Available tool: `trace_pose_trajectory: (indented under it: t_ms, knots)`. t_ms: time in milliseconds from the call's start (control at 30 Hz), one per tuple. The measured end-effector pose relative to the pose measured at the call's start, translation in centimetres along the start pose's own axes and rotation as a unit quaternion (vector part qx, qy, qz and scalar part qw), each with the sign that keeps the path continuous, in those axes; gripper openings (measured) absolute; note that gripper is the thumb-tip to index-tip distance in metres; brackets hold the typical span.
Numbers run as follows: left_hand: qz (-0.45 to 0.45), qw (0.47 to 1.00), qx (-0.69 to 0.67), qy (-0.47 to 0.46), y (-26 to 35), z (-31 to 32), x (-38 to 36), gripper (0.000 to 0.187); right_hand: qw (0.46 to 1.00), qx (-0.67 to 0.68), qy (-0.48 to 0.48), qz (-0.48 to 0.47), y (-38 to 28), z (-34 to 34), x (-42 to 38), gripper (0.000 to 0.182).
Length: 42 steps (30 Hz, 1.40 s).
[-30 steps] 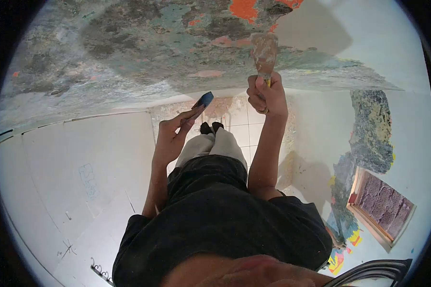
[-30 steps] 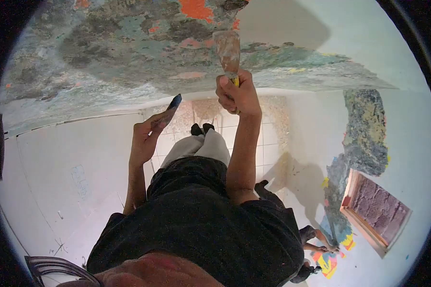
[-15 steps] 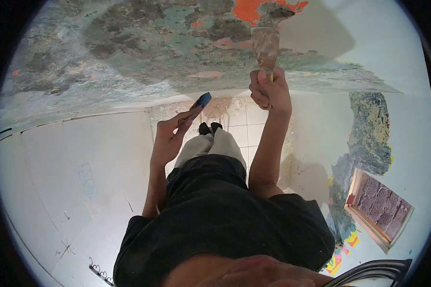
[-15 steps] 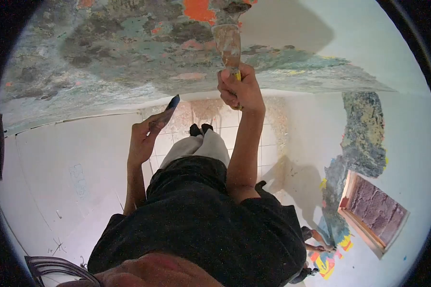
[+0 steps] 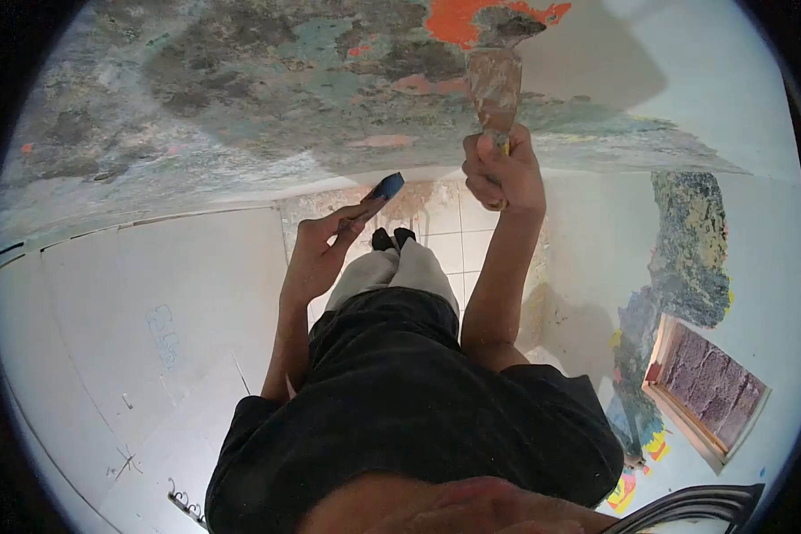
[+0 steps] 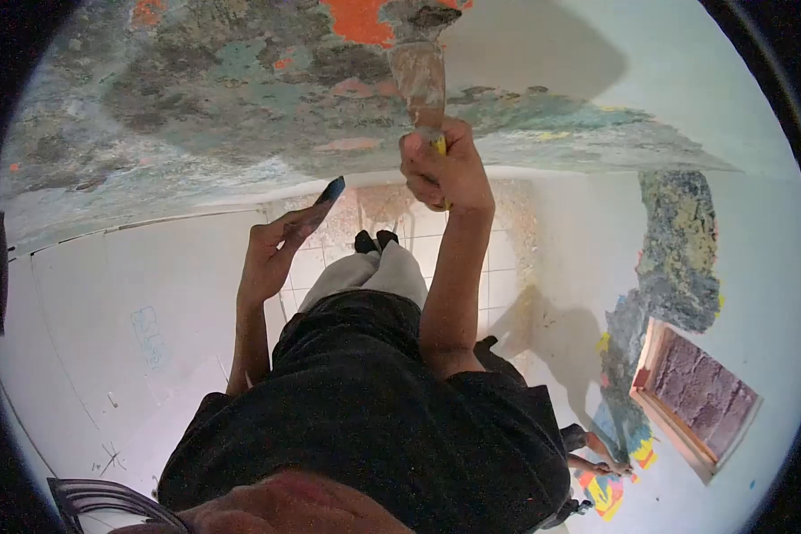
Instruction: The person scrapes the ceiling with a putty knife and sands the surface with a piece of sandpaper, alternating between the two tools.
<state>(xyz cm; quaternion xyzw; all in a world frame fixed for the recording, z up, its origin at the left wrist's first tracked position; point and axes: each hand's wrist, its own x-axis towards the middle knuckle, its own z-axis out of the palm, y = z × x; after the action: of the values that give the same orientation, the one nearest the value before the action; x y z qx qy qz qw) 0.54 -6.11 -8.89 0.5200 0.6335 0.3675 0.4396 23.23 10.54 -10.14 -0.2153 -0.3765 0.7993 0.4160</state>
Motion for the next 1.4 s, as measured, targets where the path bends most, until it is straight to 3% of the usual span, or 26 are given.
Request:
trace_pose_trajectory:
  t_ms: [433,467,667,767,867,967,1067,1133,1167,1267,1400]
  knots:
    - [0.011,1.0,-0.006,-0.002,-0.8,0.7,0.9,0.028,1.0,0.01,0.002,0.008,-0.7,0.8,-0.6,0.024]
    - [0.009,1.0,0.006,-0.002,-0.4,0.8,1.0,0.028,0.998,-0.046,0.044,0.023,-1.5,1.9,-0.6,0.025]
    - [0.002,1.0,0.007,-0.017,0.4,0.2,0.6,0.027,1.0,-0.01,-0.01,0.026,-0.8,0.3,-0.7,0.032]
    - [0.007,1.0,-0.016,0.018,-1.2,0.3,0.4,0.027,0.997,-0.041,0.047,0.045,-1.3,0.8,-0.8,0.028]
    - [-0.008,1.0,-0.018,0.003,-0.8,0.1,0.1,0.028,0.996,-0.068,0.024,0.048,-1.3,0.3,-1.0,0.03]
    - [-0.001,1.0,-0.014,0.0,-0.3,0.0,0.2,0.028,0.996,-0.051,0.062,0.045,-1.2,0.7,-1.0,0.019]
    - [0.012,1.0,-0.013,-0.004,-0.6,-0.1,0.2,0.028,0.998,-0.046,0.01,0.037,-0.4,-1.3,-1.1,0.011]
    - [0.031,0.999,-0.033,-0.001,-0.4,-0.3,0.5,0.028,0.992,-0.057,0.09,0.071,-1.6,0.6,-0.9,0.006]
    - [0.028,0.999,-0.028,0.003,-0.3,-0.4,0.6,0.028,0.984,-0.061,0.135,0.094,-1.8,1.3,-1.3,0.008]
    - [0.022,1.0,-0.018,-0.001,-0.3,-0.5,0.5,0.029,0.997,-0.056,0.045,0.04,-1.5,0.1,-1.2,0.012]
    - [0.036,0.999,-0.023,-0.002,0.0,-0.6,0.3,0.029,0.994,-0.073,0.072,0.034,-1.6,0.4,-1.3,0.023]
